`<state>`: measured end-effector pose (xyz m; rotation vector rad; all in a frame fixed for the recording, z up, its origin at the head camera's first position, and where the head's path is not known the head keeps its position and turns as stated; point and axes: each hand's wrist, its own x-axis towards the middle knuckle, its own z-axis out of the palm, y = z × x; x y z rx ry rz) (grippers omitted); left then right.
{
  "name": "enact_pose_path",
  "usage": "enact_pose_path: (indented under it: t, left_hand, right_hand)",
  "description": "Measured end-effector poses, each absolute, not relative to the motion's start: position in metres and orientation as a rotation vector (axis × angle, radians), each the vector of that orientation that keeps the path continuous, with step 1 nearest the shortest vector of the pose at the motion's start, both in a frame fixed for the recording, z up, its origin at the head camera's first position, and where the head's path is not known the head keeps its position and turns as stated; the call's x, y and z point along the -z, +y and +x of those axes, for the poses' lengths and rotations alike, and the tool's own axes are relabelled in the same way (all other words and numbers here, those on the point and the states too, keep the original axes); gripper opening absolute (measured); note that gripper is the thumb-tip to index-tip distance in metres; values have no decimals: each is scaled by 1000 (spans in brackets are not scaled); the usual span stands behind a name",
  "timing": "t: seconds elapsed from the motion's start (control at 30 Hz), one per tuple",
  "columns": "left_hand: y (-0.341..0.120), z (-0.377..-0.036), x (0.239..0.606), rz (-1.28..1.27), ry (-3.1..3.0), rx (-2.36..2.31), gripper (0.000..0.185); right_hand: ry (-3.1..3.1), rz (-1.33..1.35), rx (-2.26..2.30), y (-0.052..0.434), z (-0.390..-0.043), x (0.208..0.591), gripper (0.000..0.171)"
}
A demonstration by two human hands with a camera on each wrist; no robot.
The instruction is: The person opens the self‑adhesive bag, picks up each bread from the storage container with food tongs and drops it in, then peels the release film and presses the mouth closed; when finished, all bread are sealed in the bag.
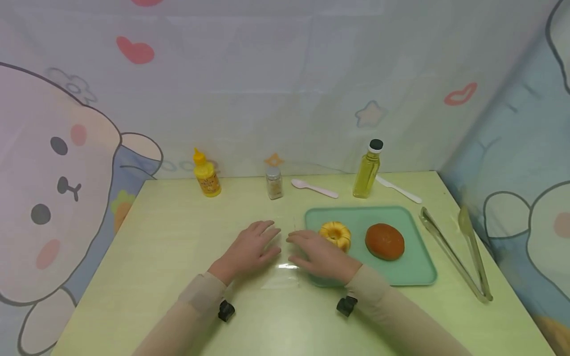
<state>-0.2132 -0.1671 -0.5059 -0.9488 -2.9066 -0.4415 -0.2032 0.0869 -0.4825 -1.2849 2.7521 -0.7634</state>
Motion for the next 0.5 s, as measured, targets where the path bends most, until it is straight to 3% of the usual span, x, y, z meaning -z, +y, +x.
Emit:
enact_pose_path:
  t: [0.13, 0.33, 0.5]
  left_hand:
    - [-163, -212, 509, -944, -3027, 346, 63]
    - [-159, -209, 509, -964, -3111, 304, 71]
    - [-159, -208, 508, -954, -3171, 277, 71]
  right_hand:
    - [2775, -1271, 666, 81, -206, 491, 38]
    - [2910, -1391, 477, 74, -209, 505, 2]
    - [2972, -1440, 390, 71, -209, 513, 5]
